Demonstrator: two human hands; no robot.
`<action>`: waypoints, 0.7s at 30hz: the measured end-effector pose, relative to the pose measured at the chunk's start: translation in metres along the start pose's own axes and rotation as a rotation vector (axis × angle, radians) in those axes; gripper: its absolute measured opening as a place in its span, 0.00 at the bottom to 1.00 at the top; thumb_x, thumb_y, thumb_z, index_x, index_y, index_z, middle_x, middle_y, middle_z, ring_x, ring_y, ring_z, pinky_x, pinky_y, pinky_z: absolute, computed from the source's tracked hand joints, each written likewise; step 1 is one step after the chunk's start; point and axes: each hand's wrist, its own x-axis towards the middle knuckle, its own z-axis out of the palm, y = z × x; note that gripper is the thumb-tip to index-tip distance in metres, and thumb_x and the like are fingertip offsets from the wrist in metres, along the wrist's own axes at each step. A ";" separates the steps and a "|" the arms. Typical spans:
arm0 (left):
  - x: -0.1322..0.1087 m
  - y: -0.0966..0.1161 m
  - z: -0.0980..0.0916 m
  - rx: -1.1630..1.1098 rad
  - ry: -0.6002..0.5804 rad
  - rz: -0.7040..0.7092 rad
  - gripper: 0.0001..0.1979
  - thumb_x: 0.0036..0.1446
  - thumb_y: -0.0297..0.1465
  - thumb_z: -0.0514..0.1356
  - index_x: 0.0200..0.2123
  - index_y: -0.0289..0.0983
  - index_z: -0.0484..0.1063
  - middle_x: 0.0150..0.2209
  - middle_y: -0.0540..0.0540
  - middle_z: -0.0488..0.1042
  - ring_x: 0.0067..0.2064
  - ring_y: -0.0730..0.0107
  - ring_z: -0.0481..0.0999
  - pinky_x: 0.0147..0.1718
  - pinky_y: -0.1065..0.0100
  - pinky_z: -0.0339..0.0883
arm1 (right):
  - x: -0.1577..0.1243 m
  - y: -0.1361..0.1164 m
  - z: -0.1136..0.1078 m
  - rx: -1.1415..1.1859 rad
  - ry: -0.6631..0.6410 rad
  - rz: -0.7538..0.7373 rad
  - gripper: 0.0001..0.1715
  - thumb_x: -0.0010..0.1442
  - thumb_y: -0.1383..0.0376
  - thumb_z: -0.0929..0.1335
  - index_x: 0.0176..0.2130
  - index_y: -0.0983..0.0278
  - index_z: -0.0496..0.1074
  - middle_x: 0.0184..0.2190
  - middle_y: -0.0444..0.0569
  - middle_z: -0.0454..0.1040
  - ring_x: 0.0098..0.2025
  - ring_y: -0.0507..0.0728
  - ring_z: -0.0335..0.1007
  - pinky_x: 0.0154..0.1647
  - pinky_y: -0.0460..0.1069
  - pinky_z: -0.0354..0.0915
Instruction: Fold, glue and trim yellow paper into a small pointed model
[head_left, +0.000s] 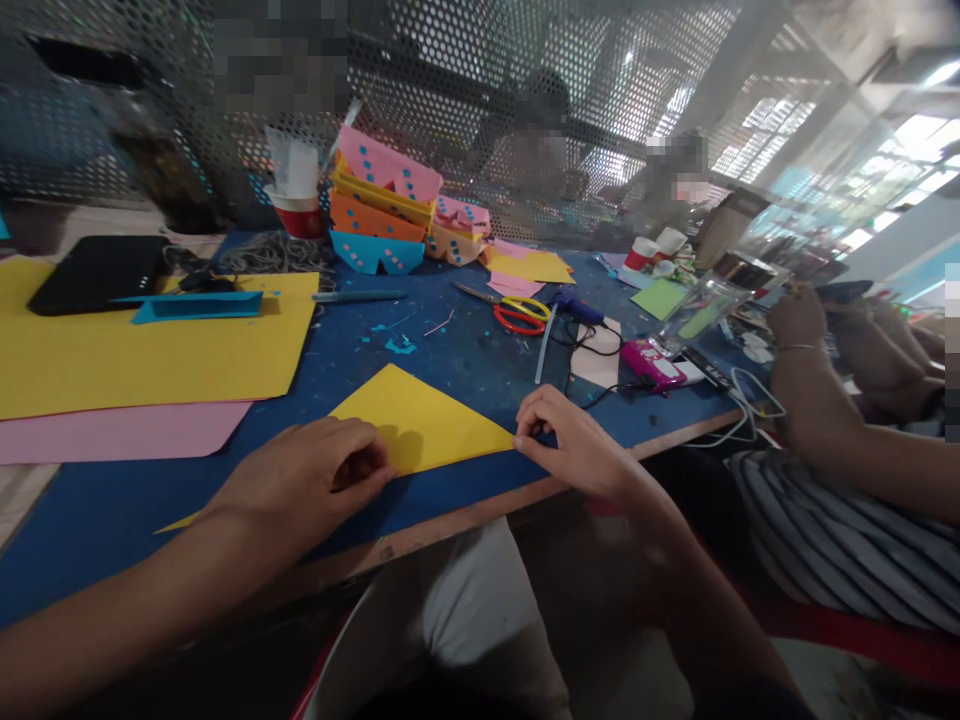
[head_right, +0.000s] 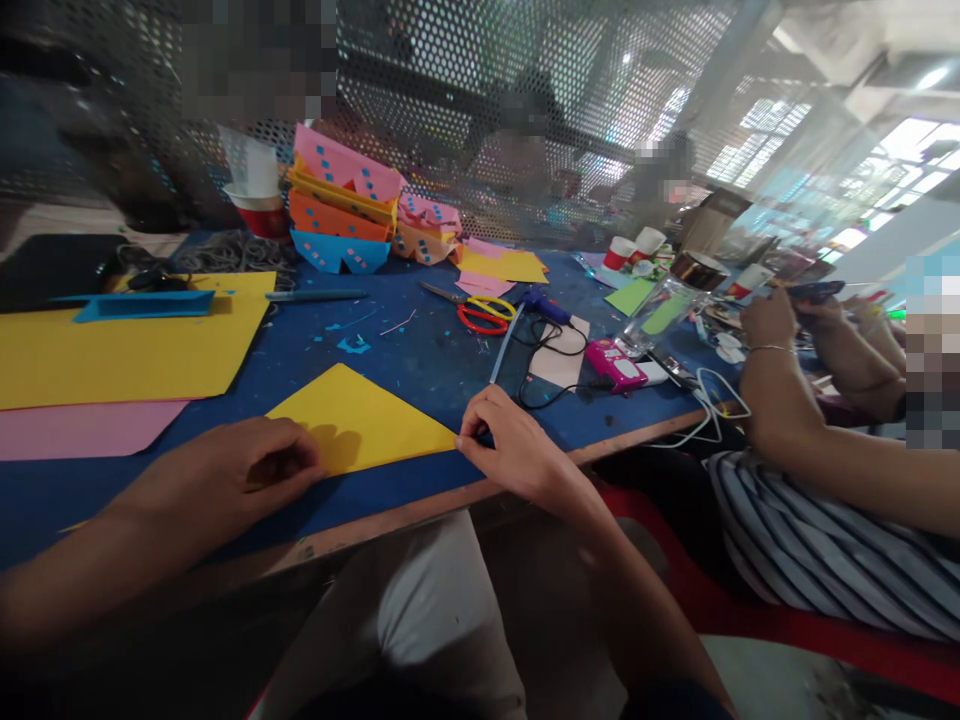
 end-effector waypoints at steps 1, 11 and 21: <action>0.000 0.001 -0.001 -0.001 -0.002 -0.005 0.13 0.64 0.45 0.61 0.33 0.45 0.79 0.31 0.45 0.80 0.33 0.57 0.78 0.34 0.59 0.65 | 0.000 0.001 0.000 0.005 -0.001 -0.004 0.09 0.70 0.72 0.72 0.39 0.59 0.73 0.48 0.49 0.75 0.47 0.56 0.76 0.54 0.54 0.75; 0.000 -0.002 -0.001 -0.005 -0.008 -0.016 0.14 0.63 0.47 0.61 0.33 0.46 0.80 0.31 0.45 0.82 0.32 0.58 0.79 0.32 0.59 0.66 | 0.002 0.006 -0.004 0.054 -0.027 0.035 0.07 0.69 0.71 0.73 0.42 0.58 0.73 0.47 0.48 0.76 0.45 0.57 0.75 0.50 0.54 0.75; 0.001 -0.002 0.000 0.010 -0.033 -0.034 0.15 0.64 0.47 0.60 0.34 0.44 0.79 0.31 0.45 0.81 0.33 0.58 0.78 0.33 0.60 0.65 | 0.000 0.014 -0.006 0.083 -0.010 -0.051 0.09 0.70 0.73 0.68 0.44 0.58 0.74 0.49 0.50 0.78 0.46 0.56 0.77 0.51 0.54 0.75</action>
